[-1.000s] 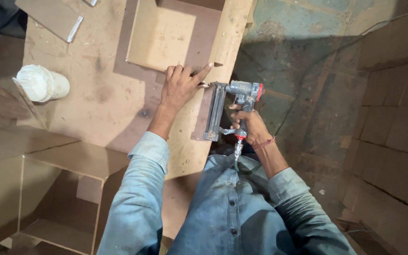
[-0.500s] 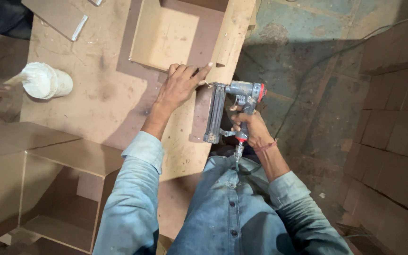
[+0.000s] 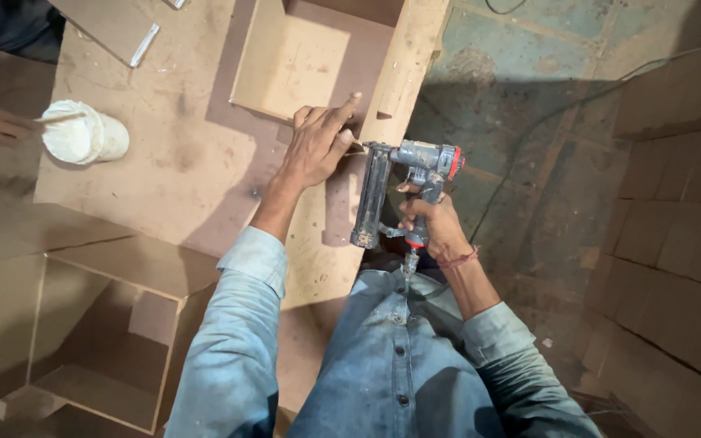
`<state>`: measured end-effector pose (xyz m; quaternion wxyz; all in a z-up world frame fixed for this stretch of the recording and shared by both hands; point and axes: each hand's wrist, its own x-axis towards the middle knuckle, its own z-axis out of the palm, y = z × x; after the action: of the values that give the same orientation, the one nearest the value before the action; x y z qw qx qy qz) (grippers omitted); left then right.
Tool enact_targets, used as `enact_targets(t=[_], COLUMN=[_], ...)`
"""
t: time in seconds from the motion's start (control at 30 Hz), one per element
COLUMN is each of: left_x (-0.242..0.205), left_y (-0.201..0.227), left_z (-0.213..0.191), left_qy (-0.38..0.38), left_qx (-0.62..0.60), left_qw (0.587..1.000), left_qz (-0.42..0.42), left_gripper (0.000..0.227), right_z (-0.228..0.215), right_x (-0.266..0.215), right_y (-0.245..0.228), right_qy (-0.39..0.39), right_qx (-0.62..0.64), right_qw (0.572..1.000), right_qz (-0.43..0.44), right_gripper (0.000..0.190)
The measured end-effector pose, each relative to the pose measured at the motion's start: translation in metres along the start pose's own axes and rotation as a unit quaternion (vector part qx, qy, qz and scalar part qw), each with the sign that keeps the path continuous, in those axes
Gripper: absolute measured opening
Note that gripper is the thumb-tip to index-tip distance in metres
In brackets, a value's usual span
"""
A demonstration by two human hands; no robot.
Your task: The person assembles small wooden boxes by aligning cut pieces and fastening them with a pneumatic nail gun. They repeatedly position the pieces, drive nails along the edges, and reposition the partially assembled boxes on the workbench.
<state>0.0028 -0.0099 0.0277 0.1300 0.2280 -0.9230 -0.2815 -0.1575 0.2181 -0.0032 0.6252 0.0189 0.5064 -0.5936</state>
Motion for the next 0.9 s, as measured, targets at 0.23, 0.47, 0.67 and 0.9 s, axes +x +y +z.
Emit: enact_targets(t=[0.23,0.47,0.67,0.9], left_x=[-0.001,-0.047,-0.096,-0.095], left_y=[0.004,0.024,0.042,0.051], left_z=[-0.004,0.025,0.039,0.062], left_qy=[-0.015,0.250,0.118,0.162], left_qx=[-0.059,-0.398,-0.150,-0.006], left_qw=[0.996,0.869,0.940,0.927], left_qz=[-0.060,-0.154,-0.284,-0.338], left_gripper=[0.067,0.054,0.056,0.038], right_z=[0.002,0.028,0.071,0.082], right_x=[-0.007,-0.034,-0.021,-0.010], right_y=[-0.006,-0.033,0.018,0.050], right_qy=[-0.011,-0.149,-0.117,-0.075], right_qx=[-0.008,-0.148,-0.705,-0.760], right_qw=[1.000,0.977,0.668,0.625], right_qz=[-0.020,-0.028,-0.208,-0.163], right_gripper=[0.035,0.060,0.087,0.089])
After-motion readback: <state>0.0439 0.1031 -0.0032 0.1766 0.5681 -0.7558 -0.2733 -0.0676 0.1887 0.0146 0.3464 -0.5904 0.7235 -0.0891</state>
